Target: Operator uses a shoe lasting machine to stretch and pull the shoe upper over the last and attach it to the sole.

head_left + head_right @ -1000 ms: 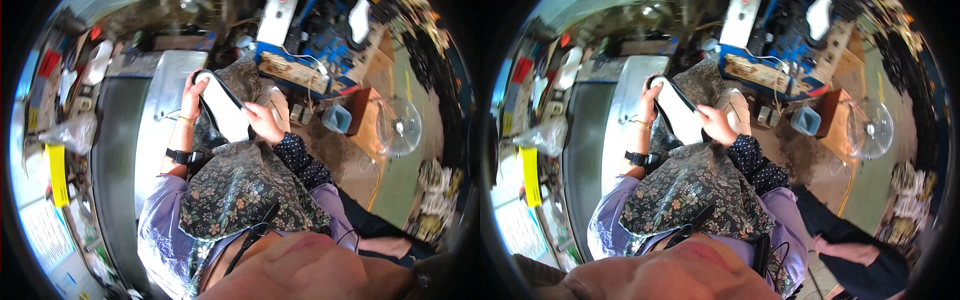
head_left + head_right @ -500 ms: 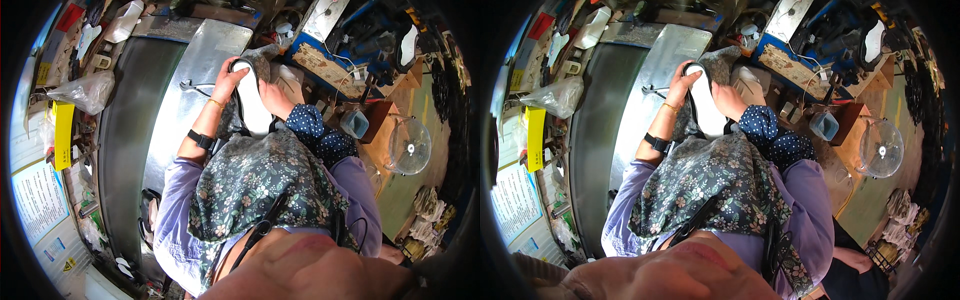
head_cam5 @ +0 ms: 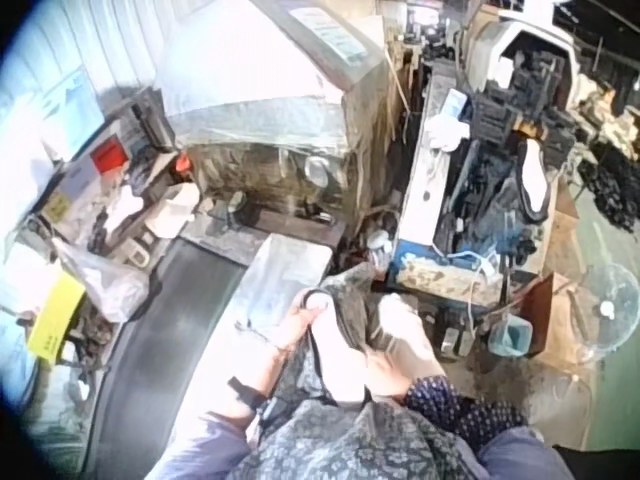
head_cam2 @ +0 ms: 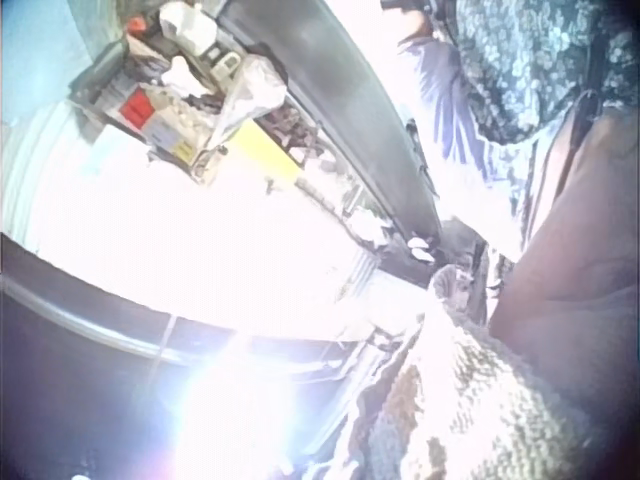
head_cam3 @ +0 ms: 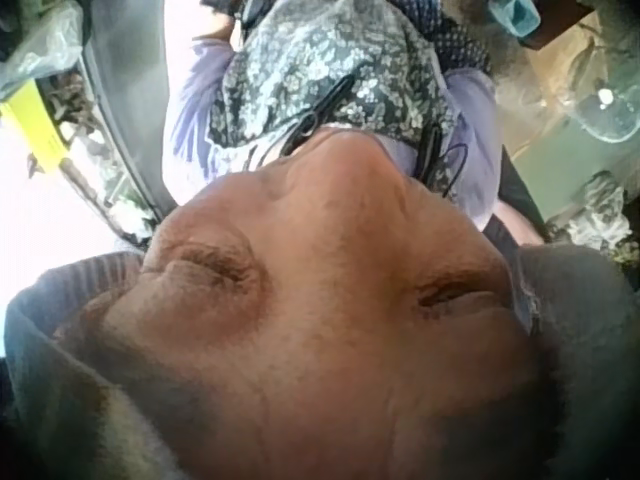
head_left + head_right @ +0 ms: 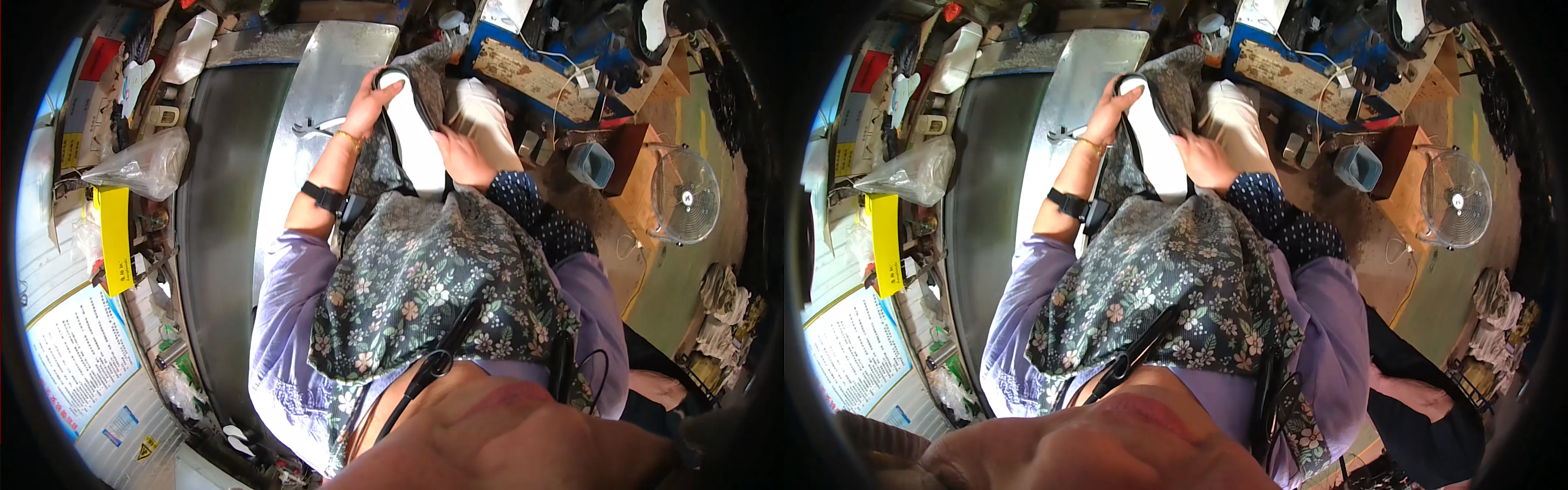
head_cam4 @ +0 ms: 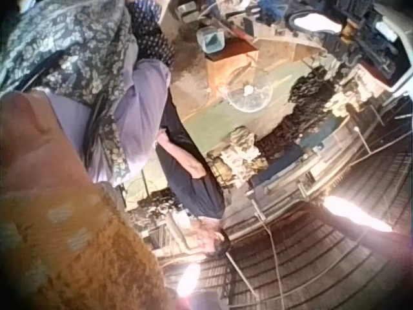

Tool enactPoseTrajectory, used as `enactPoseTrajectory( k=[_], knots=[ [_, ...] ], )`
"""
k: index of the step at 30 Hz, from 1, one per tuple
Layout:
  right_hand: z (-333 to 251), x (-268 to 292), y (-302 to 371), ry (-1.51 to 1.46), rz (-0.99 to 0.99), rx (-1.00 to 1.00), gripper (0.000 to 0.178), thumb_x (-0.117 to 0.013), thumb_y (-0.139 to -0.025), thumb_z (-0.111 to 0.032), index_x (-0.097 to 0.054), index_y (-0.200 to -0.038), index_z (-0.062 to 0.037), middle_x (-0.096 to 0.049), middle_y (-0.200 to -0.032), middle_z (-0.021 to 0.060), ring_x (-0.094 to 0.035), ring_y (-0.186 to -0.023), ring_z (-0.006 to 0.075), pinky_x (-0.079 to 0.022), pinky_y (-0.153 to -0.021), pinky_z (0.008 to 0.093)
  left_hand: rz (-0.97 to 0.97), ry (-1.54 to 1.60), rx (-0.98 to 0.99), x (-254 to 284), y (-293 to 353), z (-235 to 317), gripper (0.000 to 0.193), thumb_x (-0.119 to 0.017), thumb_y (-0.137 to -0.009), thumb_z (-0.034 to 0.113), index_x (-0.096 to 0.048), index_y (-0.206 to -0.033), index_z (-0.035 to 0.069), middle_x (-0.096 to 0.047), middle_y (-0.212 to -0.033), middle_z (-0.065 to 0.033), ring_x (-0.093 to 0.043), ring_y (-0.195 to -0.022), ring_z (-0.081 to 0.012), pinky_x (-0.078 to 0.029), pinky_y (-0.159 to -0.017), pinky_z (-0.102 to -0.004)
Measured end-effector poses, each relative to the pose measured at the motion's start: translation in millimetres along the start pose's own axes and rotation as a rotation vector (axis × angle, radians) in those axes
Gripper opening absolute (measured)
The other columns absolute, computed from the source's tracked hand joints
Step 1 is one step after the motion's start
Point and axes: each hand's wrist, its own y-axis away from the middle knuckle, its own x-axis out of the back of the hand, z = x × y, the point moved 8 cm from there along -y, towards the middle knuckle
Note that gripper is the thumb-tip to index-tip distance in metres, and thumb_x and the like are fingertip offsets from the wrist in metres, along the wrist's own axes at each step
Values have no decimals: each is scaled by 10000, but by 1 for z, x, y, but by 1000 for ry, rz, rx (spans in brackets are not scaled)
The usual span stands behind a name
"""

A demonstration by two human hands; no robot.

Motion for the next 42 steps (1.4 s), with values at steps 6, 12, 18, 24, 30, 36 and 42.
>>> enactPoseTrajectory(
  k=[6, 12, 18, 24, 30, 36, 42],
  knots=[
    [8, -19, -34, -644, -126, -274, 590, -406, -1041, -352, -252, -1473, 20, -431, -1430, 229, -456, -1300, 281, -370, -1058, 345, -96, -51, -78, 12, -5, 1, 547, -681, -897, 262, -466, -1308, -28, -620, -1157, -93, -561, -1077, -168, -438, -956, -307],
    [-12, -26, -59, -609, -115, -363, 703, -438, -1018, -358, -136, -1487, 70, -395, -1430, 286, -438, -1312, 297, -342, -1076, 330, 514, -795, 181, 48, 26, -22, 506, -379, -1019, 371, -543, -1253, -47, -590, -1188, -299, -620, -1031, -415, -470, -943, -478],
    [-15, -35, -53, -511, -83, -304, 739, -422, -1016, -378, -83, -1481, 87, -397, -1378, 375, -465, -1284, 384, -372, -1042, 370, 159, -1362, -204, 10, 41, 13, 528, -343, -1018, 330, -345, -1373, -61, -600, -1049, -379, -595, -973, -518, -495, -823, -532],
    [-16, -29, -42, -621, 68, -107, 609, -433, -1028, -293, -198, -1483, 38, -446, -1384, 300, -480, -1272, 354, -377, -1036, 367, 603, -745, -467, 10, 111, -14, 482, -315, -1035, 290, -521, -1262, -82, -577, -1179, -333, -574, -1094, -458, -461, -935, -435],
    [-12, -24, -65, -927, 79, -223, 590, -425, -1040, -290, -219, -1484, 40, -352, -1488, 206, -348, -1373, 246, -297, -1108, 318, 260, 245, 131, -10, 132, -57, 548, -677, -908, 209, -441, -1310, -80, -626, -1166, -135, -615, -1039, -183, -488, -917, -305],
    [-4, 109, -130, -600, -197, -91, 440, -491, -1012, -334, -529, -1345, -50, -605, -1294, 140, -683, -952, 239, -532, -836, 321, 353, -331, -6, 76, 126, 12, 447, -717, -834, 254, -614, -1083, -103, -682, -1033, -155, -671, -893, -205, -535, -804, -329],
    [58, 427, -68, 1174, 982, -40, 387, -701, -786, -376, -624, -1103, -166, -606, -1027, 116, -625, -870, 325, -498, -701, 438, 213, -1605, -128, 83, 203, -20, 1022, -745, -779, 448, -185, -1487, -33, -287, -1438, -392, -308, -1343, -502, -264, -1111, -546]
  ],
)
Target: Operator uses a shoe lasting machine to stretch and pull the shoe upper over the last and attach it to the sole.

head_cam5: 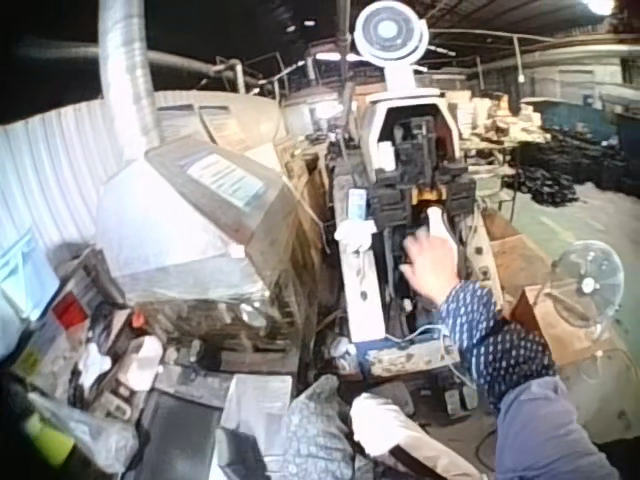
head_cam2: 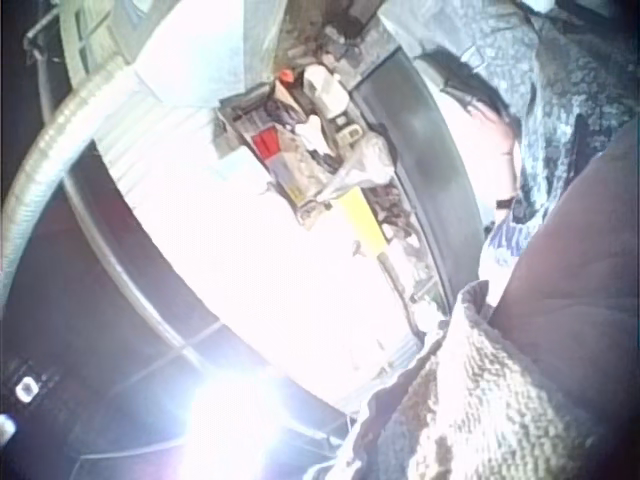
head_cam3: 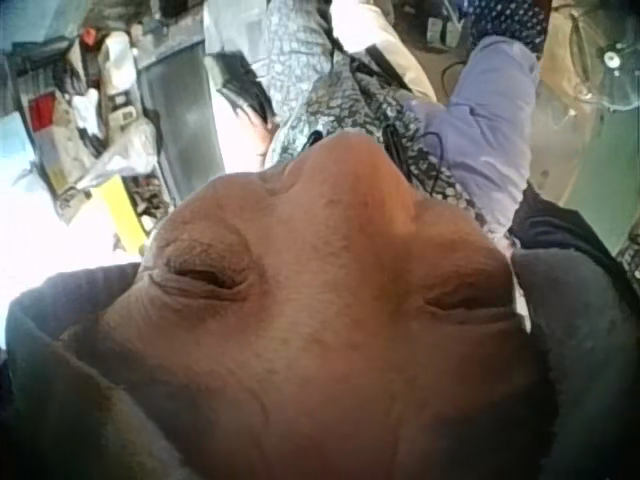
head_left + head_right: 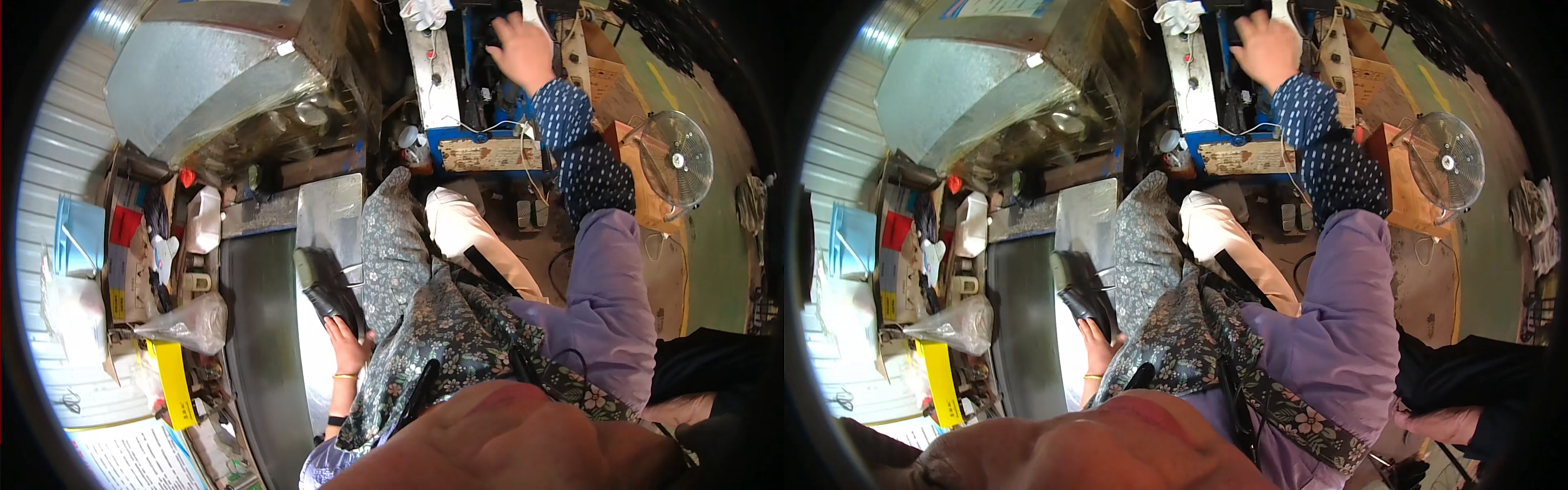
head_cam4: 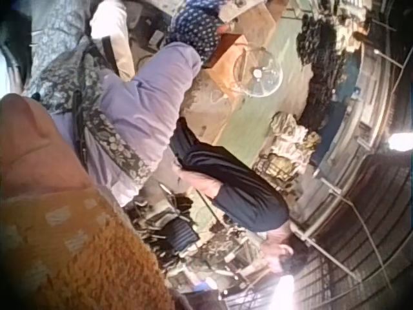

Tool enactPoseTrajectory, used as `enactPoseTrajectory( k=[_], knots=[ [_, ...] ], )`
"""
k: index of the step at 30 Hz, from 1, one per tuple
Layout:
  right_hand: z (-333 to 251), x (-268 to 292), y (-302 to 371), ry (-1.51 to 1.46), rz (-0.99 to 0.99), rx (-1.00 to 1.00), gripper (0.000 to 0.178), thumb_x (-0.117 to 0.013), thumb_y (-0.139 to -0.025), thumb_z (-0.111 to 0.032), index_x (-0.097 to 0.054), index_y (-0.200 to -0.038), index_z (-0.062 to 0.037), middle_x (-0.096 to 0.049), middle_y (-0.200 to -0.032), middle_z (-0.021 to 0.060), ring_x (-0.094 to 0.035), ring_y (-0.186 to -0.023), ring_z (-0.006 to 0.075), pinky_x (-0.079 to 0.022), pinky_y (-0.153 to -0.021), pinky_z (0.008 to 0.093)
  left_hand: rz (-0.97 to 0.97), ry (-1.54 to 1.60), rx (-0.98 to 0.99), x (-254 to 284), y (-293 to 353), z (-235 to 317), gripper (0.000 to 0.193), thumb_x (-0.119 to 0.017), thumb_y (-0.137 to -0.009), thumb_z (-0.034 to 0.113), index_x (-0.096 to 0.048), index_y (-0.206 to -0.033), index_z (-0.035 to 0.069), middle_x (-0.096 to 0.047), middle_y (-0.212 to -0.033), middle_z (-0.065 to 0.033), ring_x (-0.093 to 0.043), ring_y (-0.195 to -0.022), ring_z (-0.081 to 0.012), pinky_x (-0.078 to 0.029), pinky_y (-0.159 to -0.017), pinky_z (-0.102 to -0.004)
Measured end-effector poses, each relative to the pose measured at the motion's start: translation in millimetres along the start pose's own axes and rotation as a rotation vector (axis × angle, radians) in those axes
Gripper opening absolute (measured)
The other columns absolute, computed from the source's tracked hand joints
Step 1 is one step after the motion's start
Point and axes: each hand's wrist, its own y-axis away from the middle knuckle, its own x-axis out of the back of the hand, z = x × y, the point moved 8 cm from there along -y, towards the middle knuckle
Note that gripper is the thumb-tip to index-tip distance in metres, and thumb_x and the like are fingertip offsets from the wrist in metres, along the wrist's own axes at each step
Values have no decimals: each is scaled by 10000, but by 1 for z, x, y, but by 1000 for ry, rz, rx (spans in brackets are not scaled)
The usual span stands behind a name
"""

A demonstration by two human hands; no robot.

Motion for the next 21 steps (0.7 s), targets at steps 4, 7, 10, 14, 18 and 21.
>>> enactPoseTrajectory(
  k=[4, 7, 10, 14, 18, 21],
  knots=[
    [82, -42, 32, -49, -436, -560, 774, -737, -683, -413, -478, -1397, -268, -434, -1384, 182, -551, -1061, 472, -486, -893, 497, 12, 19, -73, 1, -5, 19, 749, -706, -837, 365, -396, -1426, 22, -393, -1402, -348, -408, -1302, -451, -320, -1090, -508],
    [71, -29, 31, -83, -371, -491, 752, -715, -689, -378, -487, -1396, -260, -420, -1411, 199, -540, -1073, 487, -480, -922, 508, 142, 563, 146, 16, -27, 16, 389, -680, -893, 202, -614, -1192, -39, -678, -1089, -215, -673, -996, -313, -514, -880, -346],
    [58, 1, 25, -163, -277, -470, 697, -714, -689, -350, -530, -1353, -240, -424, -1408, 228, -528, -1089, 463, -464, -948, 471, 40, 967, 12, 22, -52, 52, 360, -660, -916, 148, -599, -1210, -50, -679, -1140, -146, -647, -1035, -187, -495, -913, -304],
    [-30, 73, 45, -527, -50, -207, 723, -757, -687, -250, -507, -1362, -180, -344, -1464, 266, -449, -1226, 462, -380, -1050, 464, -71, 1205, -208, 39, -102, 121, 346, -622, -946, 141, -586, -1243, -33, -654, -1193, -101, -608, -1092, -162, -464, -962, -283],
    [-170, 139, 90, -1113, -57, 47, 939, -797, -729, -325, -296, -1494, -110, -207, -1539, 264, -324, -1371, 435, -288, -1116, 503, -62, 1791, -306, 66, -151, 175, 618, -477, -1004, 432, -351, -1447, 21, -458, -1431, -118, -436, -1305, -181, -333, -1100, -331],
    [-243, 149, 122, -1651, -419, 81, 1123, -755, -759, -529, -72, -1545, -107, -102, -1572, 251, -321, -1379, 418, -302, -1106, 502, 63, 2124, -139, 84, -166, 150, 746, -388, -951, 638, -400, -1404, 47, -478, -1386, -116, -478, -1240, -195, -363, -1075, -356]
  ],
)
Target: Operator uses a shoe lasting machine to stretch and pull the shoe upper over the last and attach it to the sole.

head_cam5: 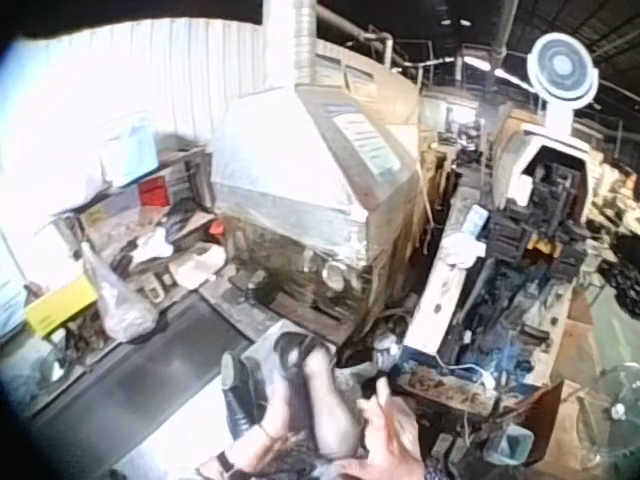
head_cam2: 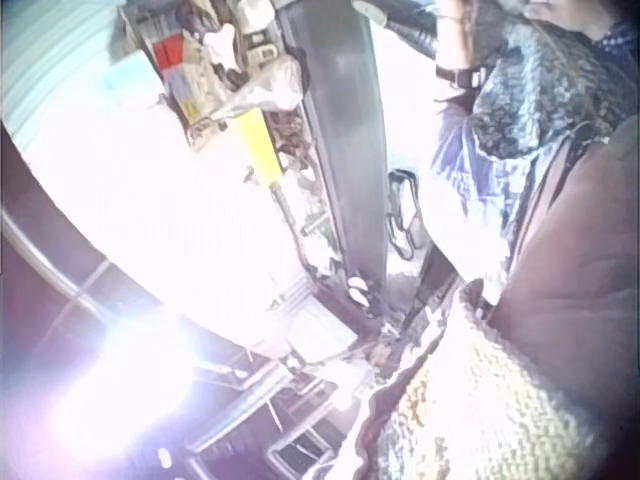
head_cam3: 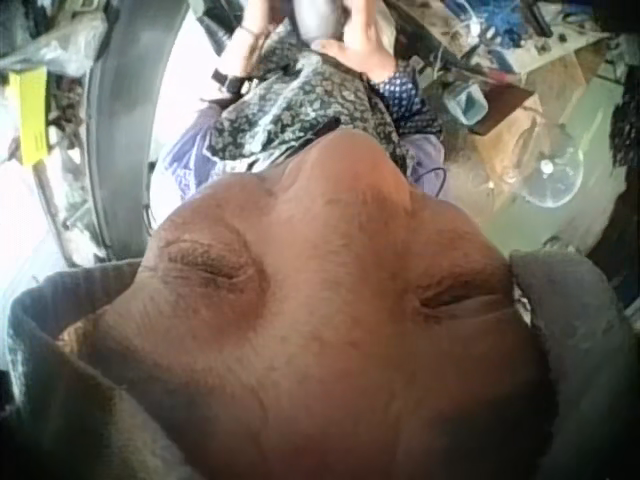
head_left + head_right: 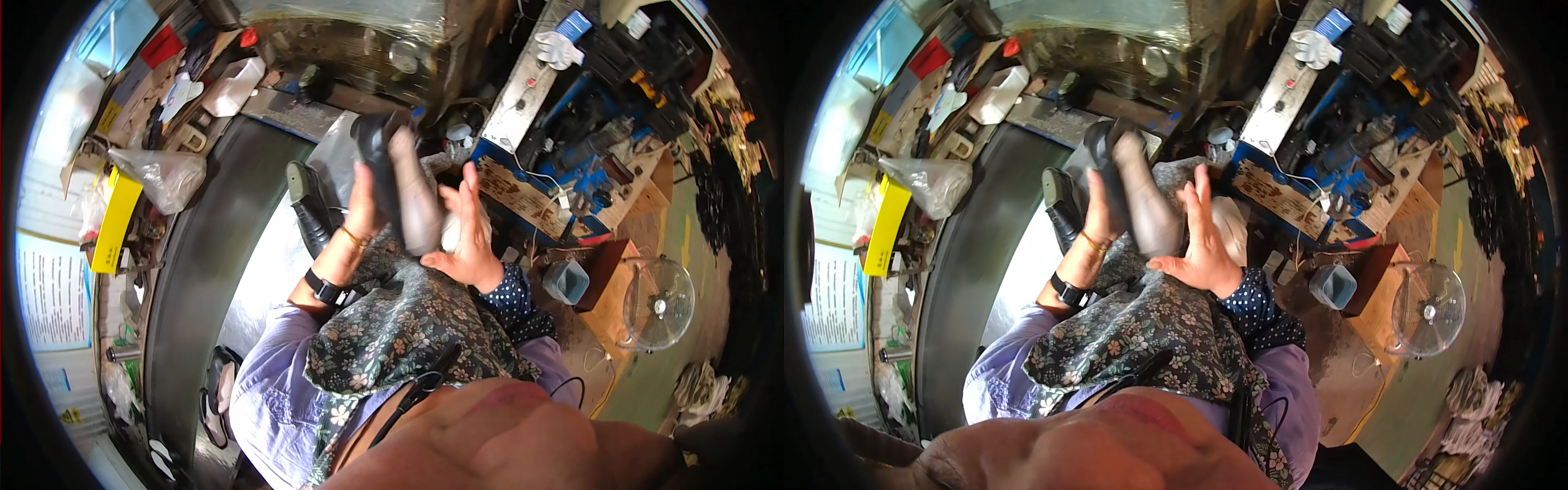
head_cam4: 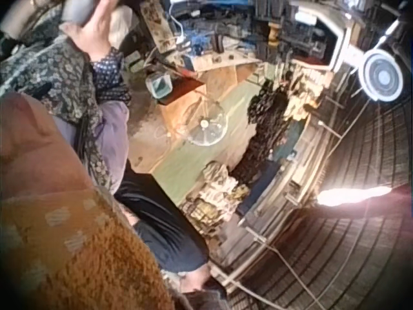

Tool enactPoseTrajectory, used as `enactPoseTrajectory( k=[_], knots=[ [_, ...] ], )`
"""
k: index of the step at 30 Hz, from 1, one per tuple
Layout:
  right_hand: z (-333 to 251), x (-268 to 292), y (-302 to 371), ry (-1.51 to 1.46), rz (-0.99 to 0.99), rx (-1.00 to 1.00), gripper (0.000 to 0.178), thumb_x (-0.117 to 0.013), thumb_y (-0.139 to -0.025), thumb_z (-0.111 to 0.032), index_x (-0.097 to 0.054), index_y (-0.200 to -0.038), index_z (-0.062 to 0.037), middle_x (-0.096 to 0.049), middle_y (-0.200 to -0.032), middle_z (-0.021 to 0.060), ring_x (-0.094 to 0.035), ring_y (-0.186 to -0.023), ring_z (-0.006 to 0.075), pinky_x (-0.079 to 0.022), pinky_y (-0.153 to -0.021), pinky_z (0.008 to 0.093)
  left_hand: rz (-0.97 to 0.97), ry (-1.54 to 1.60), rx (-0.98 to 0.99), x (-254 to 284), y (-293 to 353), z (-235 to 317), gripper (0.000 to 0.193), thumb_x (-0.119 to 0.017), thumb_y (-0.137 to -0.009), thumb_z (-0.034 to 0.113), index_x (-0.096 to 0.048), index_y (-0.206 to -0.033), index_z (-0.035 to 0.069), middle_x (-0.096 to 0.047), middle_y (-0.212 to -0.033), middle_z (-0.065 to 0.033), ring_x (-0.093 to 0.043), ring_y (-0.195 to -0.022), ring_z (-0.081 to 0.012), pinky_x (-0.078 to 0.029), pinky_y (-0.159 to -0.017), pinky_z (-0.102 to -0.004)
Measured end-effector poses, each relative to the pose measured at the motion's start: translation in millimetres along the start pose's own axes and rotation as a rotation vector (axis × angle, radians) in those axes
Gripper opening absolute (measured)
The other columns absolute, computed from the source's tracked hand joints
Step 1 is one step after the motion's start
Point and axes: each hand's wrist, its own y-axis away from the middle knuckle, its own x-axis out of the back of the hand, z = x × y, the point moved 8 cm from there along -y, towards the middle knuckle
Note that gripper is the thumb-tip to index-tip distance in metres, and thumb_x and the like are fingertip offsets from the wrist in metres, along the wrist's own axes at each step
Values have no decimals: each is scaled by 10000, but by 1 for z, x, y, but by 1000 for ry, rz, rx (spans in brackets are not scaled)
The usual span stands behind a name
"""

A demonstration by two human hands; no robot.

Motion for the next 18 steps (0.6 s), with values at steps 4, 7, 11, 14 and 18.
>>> enactPoseTrajectory(
  k=[4, 7, 11, 14, 18],
  knots=[
    [48, -56, 24, -911, -271, -544, 911, -714, -851, -397, -205, -1514, -36, -261, -1550, 140, -386, -1351, 264, -324, -1100, 387, -214, -881, 232, 20, 36, 10, 723, -526, -903, 621, -482, -1290, 12, -631, -1178, -142, -598, -1086, -252, -469, -934, -396],
    [55, -100, 80, -737, -867, -710, 601, -658, -879, -163, -443, -1417, -7, -469, -1431, 104, -428, -1320, 202, -336, -1086, 311, -507, -1393, 426, 32, 89, -29, 724, -634, -890, 501, -401, -1393, 35, -618, -1182, -210, -627, -1046, -334, -481, -913, -390],
    [91, -104, 120, -1119, -312, -1322, 527, -509, -869, -154, -484, -1366, 20, -579, -1303, 143, -549, -1186, 185, -413, -1027, 296, -116, -1326, -106, 81, 97, 27, 711, -728, -866, 298, -390, -1434, 35, -556, -1319, -180, -536, -1219, -291, -422, -1022, -387],
    [104, -94, 82, -1052, -264, -1012, 535, -513, -848, -136, -480, -1353, 39, -585, -1285, 148, -594, -1125, 197, -472, -980, 318, 606, -1187, -157, 176, 109, 76, 631, -730, -864, 217, -449, -1383, -7, -508, -1374, -180, -479, -1281, -272, -368, -1076, -400],
    [160, -97, -1, -1008, -44, -905, 506, -543, -828, -117, -533, -1307, 46, -610, -1244, 136, -599, -1098, 192, -453, -989, 301, 773, -1257, -66, 225, 108, 76, 802, -776, -791, 332, -410, -1365, -92, -487, -1356, -277, -478, -1273, -359, -384, -1059, -400]
  ],
)
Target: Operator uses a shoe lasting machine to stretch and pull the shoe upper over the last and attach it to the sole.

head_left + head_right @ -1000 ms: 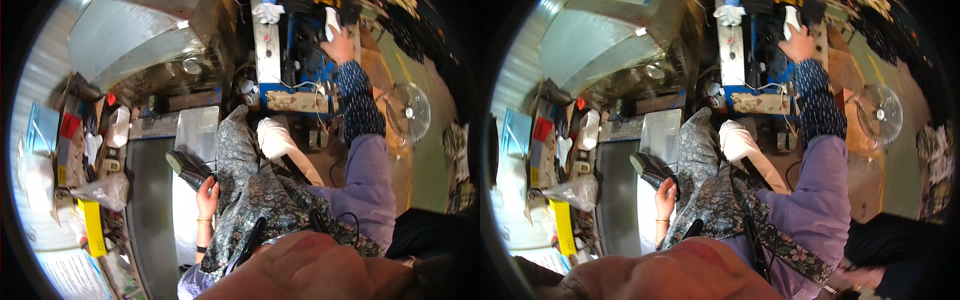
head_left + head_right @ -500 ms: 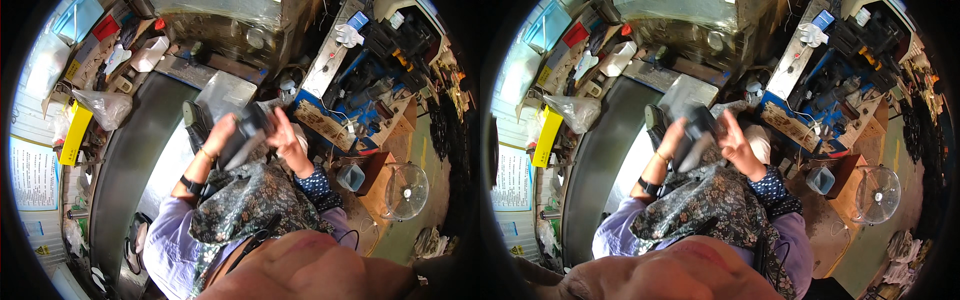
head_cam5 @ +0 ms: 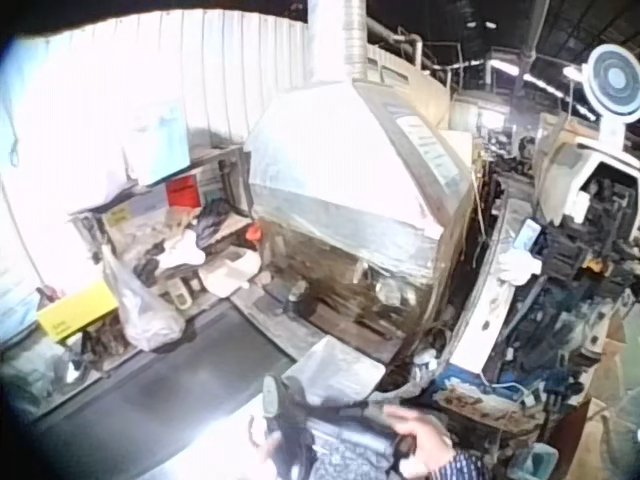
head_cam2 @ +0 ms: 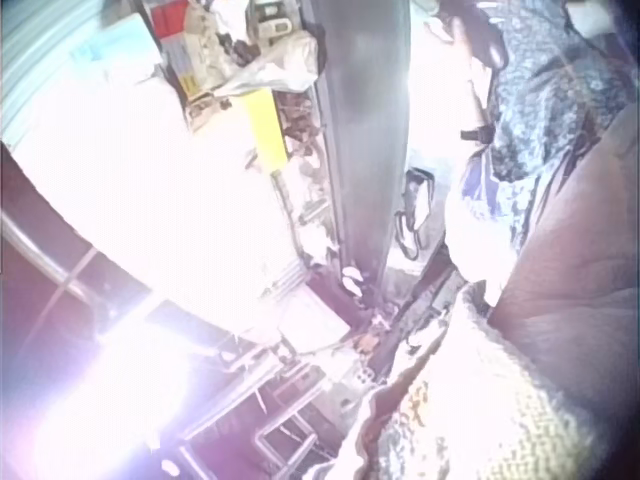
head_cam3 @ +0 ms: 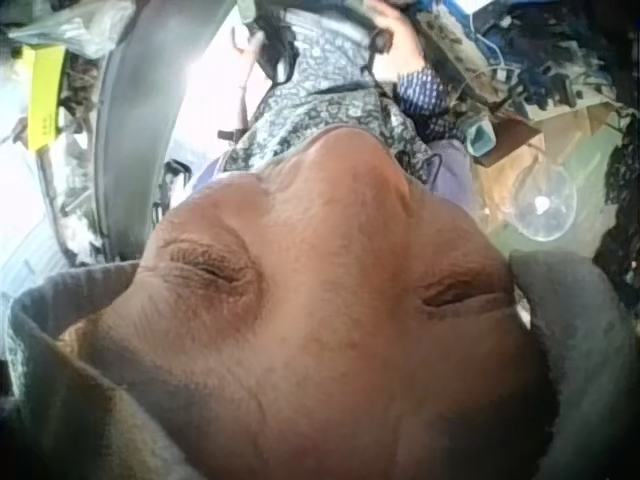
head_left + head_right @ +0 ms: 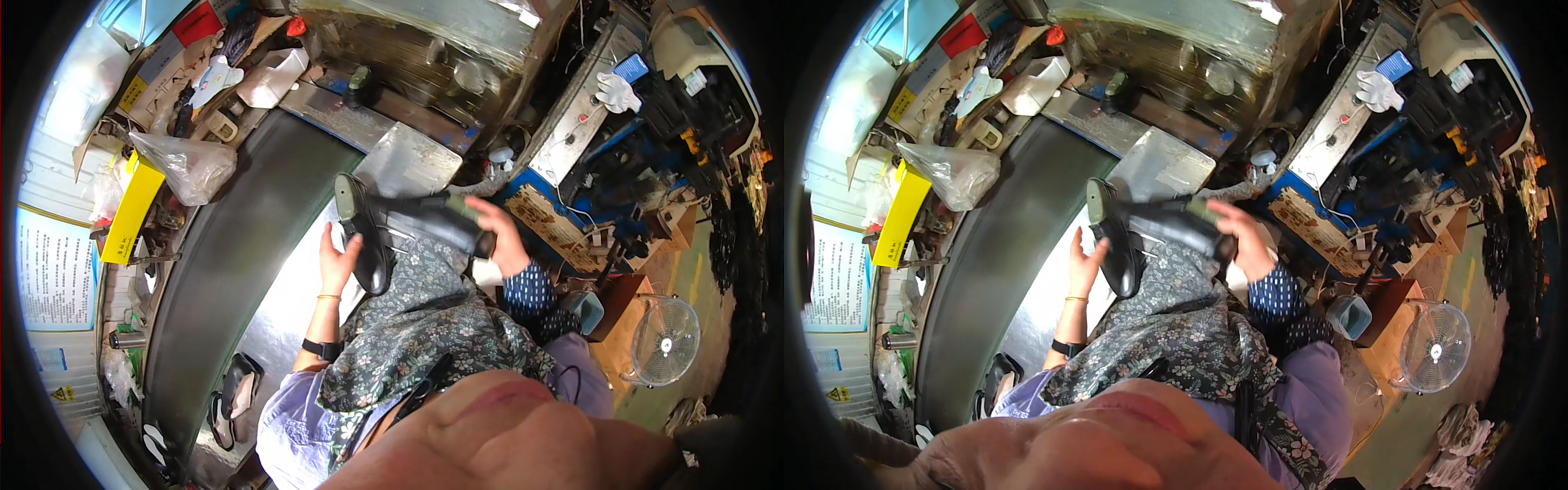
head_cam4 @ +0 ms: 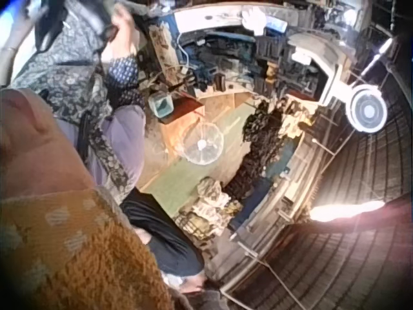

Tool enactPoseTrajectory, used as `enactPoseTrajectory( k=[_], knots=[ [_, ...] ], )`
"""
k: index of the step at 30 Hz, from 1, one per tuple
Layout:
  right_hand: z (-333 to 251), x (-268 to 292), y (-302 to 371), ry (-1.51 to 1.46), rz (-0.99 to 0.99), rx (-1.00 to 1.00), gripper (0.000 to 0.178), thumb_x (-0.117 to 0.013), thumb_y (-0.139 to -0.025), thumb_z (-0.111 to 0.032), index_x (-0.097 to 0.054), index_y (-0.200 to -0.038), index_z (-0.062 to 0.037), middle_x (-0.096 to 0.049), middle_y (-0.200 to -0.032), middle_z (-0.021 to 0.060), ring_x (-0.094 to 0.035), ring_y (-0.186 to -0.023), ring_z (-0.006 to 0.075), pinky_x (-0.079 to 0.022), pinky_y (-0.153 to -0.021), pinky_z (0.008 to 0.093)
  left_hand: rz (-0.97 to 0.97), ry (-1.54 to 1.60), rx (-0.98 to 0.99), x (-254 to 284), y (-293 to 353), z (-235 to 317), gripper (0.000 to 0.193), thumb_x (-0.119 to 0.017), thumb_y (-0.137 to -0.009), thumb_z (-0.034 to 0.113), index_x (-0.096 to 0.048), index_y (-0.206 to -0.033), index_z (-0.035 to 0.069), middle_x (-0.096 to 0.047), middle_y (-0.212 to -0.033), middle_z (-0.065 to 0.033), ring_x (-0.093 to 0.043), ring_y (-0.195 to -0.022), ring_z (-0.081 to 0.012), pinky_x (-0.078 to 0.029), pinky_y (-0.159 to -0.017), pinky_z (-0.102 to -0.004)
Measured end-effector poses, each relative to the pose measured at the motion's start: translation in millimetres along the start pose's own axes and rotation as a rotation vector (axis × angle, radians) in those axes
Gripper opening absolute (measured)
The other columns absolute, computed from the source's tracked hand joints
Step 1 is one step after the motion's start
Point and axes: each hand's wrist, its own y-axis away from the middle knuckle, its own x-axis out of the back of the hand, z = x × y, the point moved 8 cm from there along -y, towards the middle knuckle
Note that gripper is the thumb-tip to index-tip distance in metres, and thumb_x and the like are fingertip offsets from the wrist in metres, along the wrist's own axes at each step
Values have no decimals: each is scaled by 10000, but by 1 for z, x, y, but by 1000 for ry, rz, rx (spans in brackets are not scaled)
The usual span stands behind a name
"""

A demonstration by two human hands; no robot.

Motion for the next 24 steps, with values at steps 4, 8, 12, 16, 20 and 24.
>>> enactPoseTrajectory(
  k=[4, 8, 12, 16, 20, 24],
  knots=[
    [-16, 2, -136, 63, 180, 253, 517, -647, -795, -80, -550, -1284, 54, -631, -1202, 123, -610, -1055, 185, -457, -960, 303, 10, -152, -51, -34, 4, 10, 1079, -818, -709, 395, -211, -1428, -134, -488, -1323, -325, -478, -1257, -414, -390, -1051, -417],
    [4, -21, -235, 562, 261, 473, 564, -687, -794, -80, -508, -1315, 40, -650, -1159, 148, -630, -1016, 247, -478, -920, 334, 27, -63, 122, -36, -4, 10, 1100, -829, -672, 355, -183, -1478, -23, -550, -1250, -305, -576, -1149, -374, -473, -942, -406],
    [66, -50, -185, 737, 142, 263, 518, -680, -858, -175, -513, -1316, 1, -626, -1217, 170, -617, -1063, 228, -493, -901, 363, 18, 83, 172, -14, -8, 15, 988, -800, -670, 255, -260, -1457, -1, -601, -1169, -239, -626, -1045, -331, -508, -887, -407],
    [112, -111, -43, 143, -357, -215, 927, -721, -868, -309, -130, -1538, -63, -286, -1539, 150, -355, -1379, 263, -314, -1114, 373, -44, 994, 289, -31, 15, 45, 573, -672, -806, 135, -414, -1309, 41, -572, -1149, -123, -597, -1011, -240, -506, -876, -366],
    [22, -91, 5, -214, -199, -178, 831, -642, -765, -99, -279, -1512, -72, -512, -1374, 123, -557, -1157, 198, -431, -994, 292, -525, 1061, 9, -71, 40, 135, 949, -715, -842, 106, -55, -1522, 49, -410, -1414, -177, -405, -1307, -264, -311, -1097, -380],
    [-111, -4, 73, 268, 96, 280, 858, -652, -726, -36, -297, -1507, -60, -391, -1491, 115, -466, -1268, 143, -396, -1015, 249, -1055, 631, -407, -102, 84, 178, 851, -693, -870, 104, -159, -1531, 54, -331, -1523, -194, -306, -1421, -268, -224, -1158, -380]
  ],
)
